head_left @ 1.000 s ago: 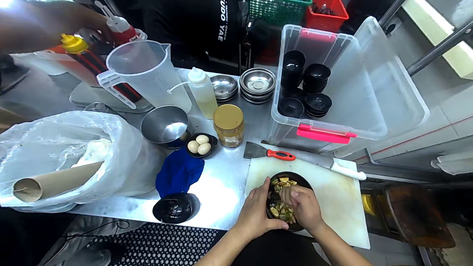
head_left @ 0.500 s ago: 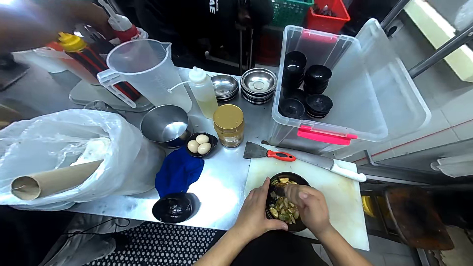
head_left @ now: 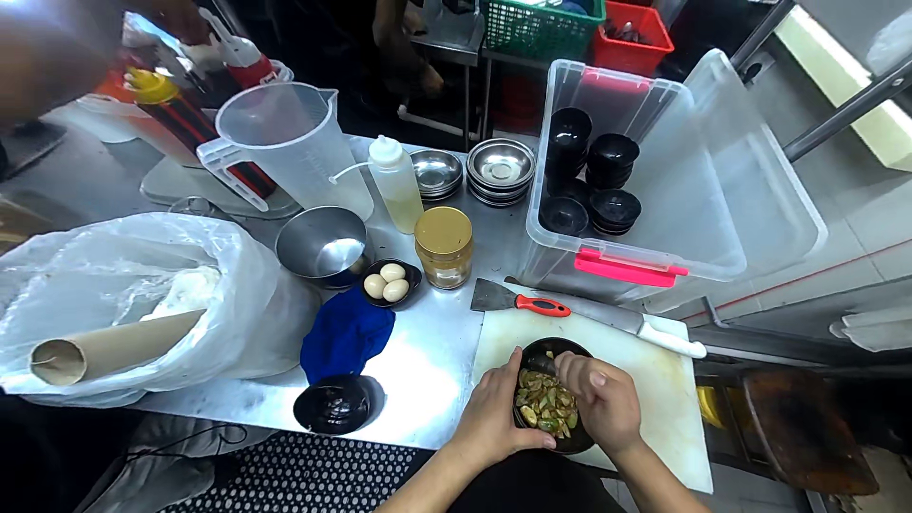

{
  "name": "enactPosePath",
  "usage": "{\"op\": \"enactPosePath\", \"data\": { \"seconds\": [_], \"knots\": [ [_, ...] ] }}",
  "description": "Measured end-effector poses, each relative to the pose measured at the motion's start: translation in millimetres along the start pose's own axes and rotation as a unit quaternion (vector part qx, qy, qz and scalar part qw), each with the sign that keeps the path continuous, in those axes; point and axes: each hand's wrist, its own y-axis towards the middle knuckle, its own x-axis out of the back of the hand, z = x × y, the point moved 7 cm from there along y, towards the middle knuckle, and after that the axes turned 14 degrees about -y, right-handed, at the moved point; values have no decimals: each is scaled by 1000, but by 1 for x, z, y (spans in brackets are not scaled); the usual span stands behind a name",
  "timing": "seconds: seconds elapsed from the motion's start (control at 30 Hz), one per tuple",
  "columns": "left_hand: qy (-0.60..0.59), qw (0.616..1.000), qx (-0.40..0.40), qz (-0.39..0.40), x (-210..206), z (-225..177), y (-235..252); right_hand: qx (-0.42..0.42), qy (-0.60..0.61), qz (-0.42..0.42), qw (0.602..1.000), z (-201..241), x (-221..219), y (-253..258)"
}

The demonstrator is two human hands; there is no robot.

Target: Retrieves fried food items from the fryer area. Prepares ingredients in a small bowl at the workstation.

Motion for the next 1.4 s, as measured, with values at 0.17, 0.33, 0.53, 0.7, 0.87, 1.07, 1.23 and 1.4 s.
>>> {"op": "enactPosePath", "data": {
  "seconds": [0.17,0.33,0.53,0.7,0.87,1.07,1.23,1.4],
  "knots": [
    [-2,1000,-9,1,-1,-1,0,-56,15,1,998,-7,-3,-6],
    [-10,1000,-15,-5,-1,-2,0,-56,-9,31,998,-9,-10,-11],
    [-9,1000,-12,-7,-1,0,1,-40,16,29,999,-17,-14,-7],
    [-5,1000,-11,-4,1,0,1,-30,36,33,998,-3,-15,-7],
    [-3,1000,-7,-4,-1,0,1,-35,7,16,999,-2,-9,-7],
    [-7,1000,1,-2,-1,-1,2,-54,10,1,998,-9,2,-2],
    [-6,1000,-6,-7,-2,1,1,-63,-15,31,997,-17,-12,-2],
    [-10,1000,-3,-8,1,-1,1,-22,-19,17,999,-6,0,1]
  ]
}}
